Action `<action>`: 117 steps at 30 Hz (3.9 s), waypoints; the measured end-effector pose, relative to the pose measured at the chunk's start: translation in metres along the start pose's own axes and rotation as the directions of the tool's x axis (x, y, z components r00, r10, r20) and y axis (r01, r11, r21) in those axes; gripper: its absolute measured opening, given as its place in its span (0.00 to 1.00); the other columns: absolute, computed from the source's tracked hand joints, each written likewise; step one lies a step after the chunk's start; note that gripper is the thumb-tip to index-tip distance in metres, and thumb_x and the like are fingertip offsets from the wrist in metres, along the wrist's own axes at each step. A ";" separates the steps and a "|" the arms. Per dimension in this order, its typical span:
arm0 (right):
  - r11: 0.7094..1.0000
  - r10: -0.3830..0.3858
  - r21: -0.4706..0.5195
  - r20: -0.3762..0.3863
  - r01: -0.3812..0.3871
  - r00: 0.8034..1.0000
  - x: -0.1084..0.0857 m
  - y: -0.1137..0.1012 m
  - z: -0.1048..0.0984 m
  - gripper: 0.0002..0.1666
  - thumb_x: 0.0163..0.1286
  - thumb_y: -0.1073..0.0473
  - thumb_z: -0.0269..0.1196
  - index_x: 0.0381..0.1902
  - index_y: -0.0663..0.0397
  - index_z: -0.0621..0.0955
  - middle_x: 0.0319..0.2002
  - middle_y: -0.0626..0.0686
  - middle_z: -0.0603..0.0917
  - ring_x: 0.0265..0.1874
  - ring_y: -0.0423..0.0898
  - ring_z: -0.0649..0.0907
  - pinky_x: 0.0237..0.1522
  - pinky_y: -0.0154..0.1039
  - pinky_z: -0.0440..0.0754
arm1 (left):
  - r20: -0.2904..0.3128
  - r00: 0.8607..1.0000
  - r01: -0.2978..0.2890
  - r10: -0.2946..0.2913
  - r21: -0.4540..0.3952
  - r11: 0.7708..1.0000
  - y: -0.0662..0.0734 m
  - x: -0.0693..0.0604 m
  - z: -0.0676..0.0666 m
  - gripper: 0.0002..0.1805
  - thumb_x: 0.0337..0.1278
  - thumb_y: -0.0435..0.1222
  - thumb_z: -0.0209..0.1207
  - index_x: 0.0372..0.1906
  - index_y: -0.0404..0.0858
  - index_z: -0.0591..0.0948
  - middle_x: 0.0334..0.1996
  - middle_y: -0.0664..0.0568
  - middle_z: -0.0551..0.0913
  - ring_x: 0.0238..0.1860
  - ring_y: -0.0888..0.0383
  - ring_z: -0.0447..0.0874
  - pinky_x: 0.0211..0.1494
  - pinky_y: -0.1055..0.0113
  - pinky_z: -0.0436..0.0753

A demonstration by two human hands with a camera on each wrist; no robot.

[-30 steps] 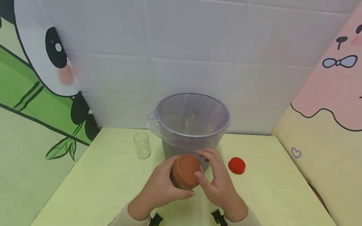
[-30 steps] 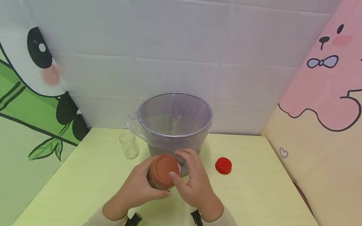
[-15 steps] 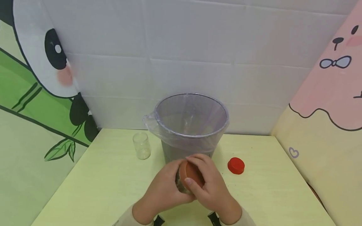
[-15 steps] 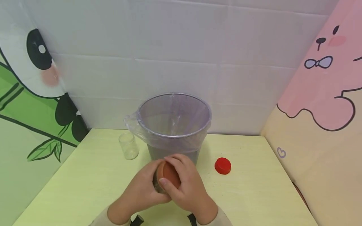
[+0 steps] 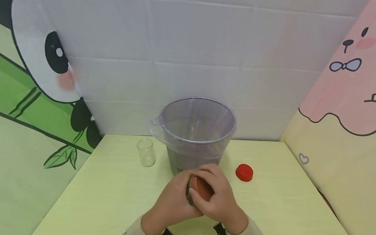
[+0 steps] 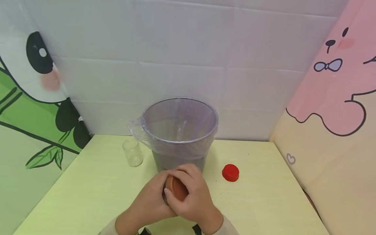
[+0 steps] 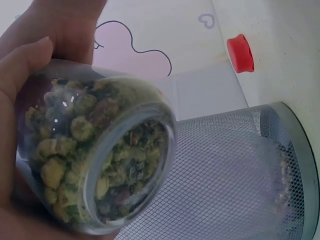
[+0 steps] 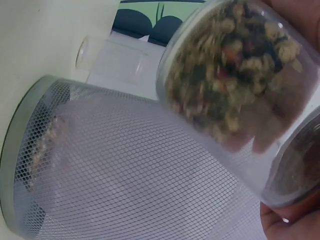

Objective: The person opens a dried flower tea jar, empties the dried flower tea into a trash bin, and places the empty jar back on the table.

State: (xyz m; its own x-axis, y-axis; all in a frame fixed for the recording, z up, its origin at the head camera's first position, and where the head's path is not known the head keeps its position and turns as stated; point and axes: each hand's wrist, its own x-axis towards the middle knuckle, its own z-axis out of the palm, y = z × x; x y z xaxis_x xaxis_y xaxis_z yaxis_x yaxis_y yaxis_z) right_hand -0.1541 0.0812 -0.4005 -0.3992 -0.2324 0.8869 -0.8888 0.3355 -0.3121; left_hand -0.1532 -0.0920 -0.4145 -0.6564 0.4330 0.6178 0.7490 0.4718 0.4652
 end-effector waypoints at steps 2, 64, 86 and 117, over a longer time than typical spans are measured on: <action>0.999 -0.033 -0.006 -0.037 0.033 0.999 0.001 -0.001 0.001 0.19 0.67 0.51 0.68 0.51 0.57 0.86 0.47 0.56 0.84 0.46 0.52 0.80 0.49 0.38 0.78 | 0.002 1.000 -0.021 0.021 -0.005 1.000 -0.001 0.000 0.002 0.41 0.37 0.46 0.79 0.62 0.44 0.76 0.52 0.61 0.81 0.51 0.62 0.81 0.54 0.66 0.82; 0.897 0.423 -0.244 0.223 -0.370 0.878 -0.007 -0.008 -0.002 0.28 0.72 0.39 0.65 0.61 0.48 0.77 0.52 0.39 0.80 0.44 0.37 0.79 0.43 0.38 0.82 | 0.045 0.997 -0.068 0.056 0.322 0.944 -0.009 0.003 -0.011 0.41 0.29 0.54 0.79 0.52 0.38 0.77 0.38 0.58 0.79 0.39 0.59 0.79 0.46 0.63 0.83; 0.969 0.199 -0.201 0.274 -0.146 0.941 -0.006 0.000 -0.012 0.34 0.71 0.37 0.65 0.65 0.50 0.75 0.59 0.46 0.78 0.54 0.44 0.80 0.51 0.43 0.83 | 0.226 0.964 0.138 -0.137 0.010 0.990 -0.010 0.006 -0.025 0.38 0.36 0.50 0.79 0.58 0.50 0.77 0.45 0.69 0.79 0.42 0.68 0.79 0.48 0.66 0.83; 0.804 0.576 -0.342 0.248 -0.486 0.779 -0.007 -0.013 -0.001 0.26 0.75 0.35 0.60 0.58 0.45 0.78 0.49 0.40 0.78 0.43 0.37 0.78 0.45 0.41 0.81 | 0.148 0.987 0.020 -0.063 0.278 0.960 -0.011 0.002 -0.006 0.38 0.34 0.58 0.77 0.52 0.45 0.77 0.41 0.62 0.80 0.42 0.61 0.80 0.48 0.63 0.83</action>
State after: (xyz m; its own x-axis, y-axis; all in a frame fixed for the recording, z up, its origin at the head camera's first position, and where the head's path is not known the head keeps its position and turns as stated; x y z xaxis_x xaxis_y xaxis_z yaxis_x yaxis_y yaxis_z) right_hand -0.1393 0.0797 -0.4025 -0.8785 -0.2141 0.4270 -0.4442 0.6951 -0.5653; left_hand -0.1620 -0.1015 -0.4147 -0.7087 0.5108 0.4867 0.6811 0.6753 0.2831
